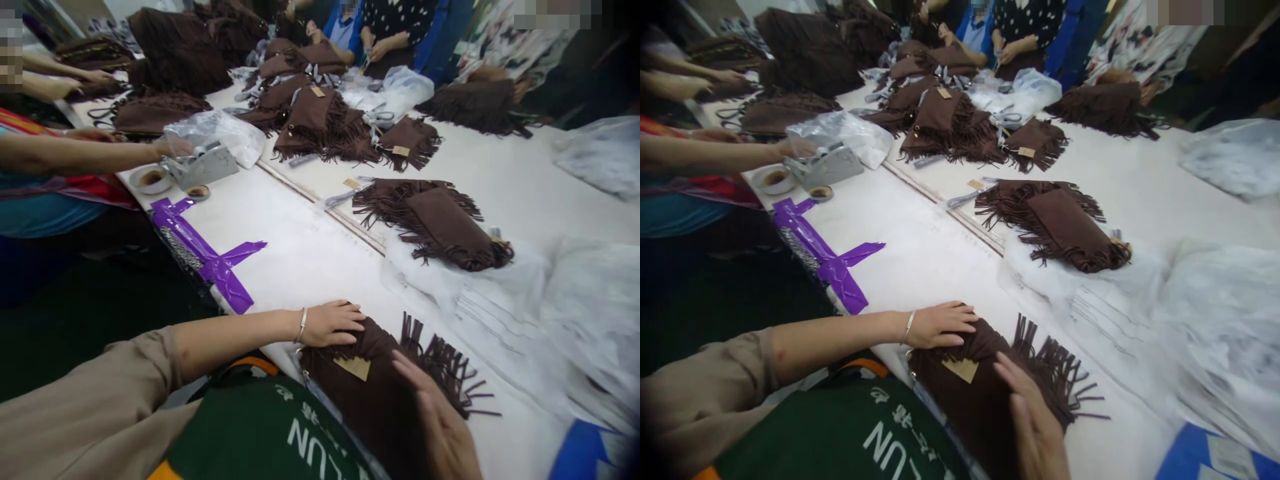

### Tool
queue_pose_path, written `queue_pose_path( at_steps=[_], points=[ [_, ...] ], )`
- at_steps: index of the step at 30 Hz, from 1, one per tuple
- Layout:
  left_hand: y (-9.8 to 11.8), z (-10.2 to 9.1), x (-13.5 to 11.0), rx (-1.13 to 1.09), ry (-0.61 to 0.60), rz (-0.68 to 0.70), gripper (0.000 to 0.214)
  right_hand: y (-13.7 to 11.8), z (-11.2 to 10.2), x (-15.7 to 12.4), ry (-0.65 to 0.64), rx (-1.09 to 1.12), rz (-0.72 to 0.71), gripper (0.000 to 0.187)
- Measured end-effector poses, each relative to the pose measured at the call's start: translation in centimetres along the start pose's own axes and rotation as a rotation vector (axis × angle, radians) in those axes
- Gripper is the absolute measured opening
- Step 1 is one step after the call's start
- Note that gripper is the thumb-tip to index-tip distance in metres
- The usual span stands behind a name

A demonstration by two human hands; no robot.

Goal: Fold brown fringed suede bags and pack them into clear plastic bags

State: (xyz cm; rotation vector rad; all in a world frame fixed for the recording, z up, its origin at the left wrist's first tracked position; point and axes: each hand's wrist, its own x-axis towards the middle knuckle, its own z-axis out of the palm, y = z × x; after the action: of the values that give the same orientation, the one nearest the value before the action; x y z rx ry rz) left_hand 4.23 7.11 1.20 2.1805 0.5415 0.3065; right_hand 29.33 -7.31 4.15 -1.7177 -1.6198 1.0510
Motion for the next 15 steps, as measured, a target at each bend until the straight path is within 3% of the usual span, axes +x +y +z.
queue_pose_path(
  at_steps=[2,3,4,6,9,12,15],
  points=[
    [0.3,-0.9,0.3,-0.125,0.086,-0.043,0.031,2.3,-3.4,-2.5,0.343,0.167,0.357,0.048],
    [0.5,-1.5,0.8,-0.18,0.137,-0.069,0.032,3.7,-4.8,-3.5,0.456,0.262,0.496,0.054],
    [0.6,-1.9,1.6,-0.215,0.181,-0.098,0.032,5.1,-6.0,-4.4,0.484,0.36,0.608,0.059],
    [0.7,-2.4,4.1,-0.204,0.197,-0.167,0.032,7.6,-7.3,-5.2,0.39,0.571,0.758,0.065],
    [0.7,-1.3,8.8,-0.088,0.026,-0.287,0.027,9.5,-7.5,-4.4,0.178,0.832,0.85,0.06],
    [0.9,0.7,12.8,0.037,-0.197,-0.379,0.03,9.3,-7.1,-2.0,-0.026,1.04,0.733,0.044],
    [1.4,2.4,15.1,0.192,-0.291,-0.367,0.034,8.8,-7.2,0.6,-0.19,1.146,0.619,0.033]
  ],
)
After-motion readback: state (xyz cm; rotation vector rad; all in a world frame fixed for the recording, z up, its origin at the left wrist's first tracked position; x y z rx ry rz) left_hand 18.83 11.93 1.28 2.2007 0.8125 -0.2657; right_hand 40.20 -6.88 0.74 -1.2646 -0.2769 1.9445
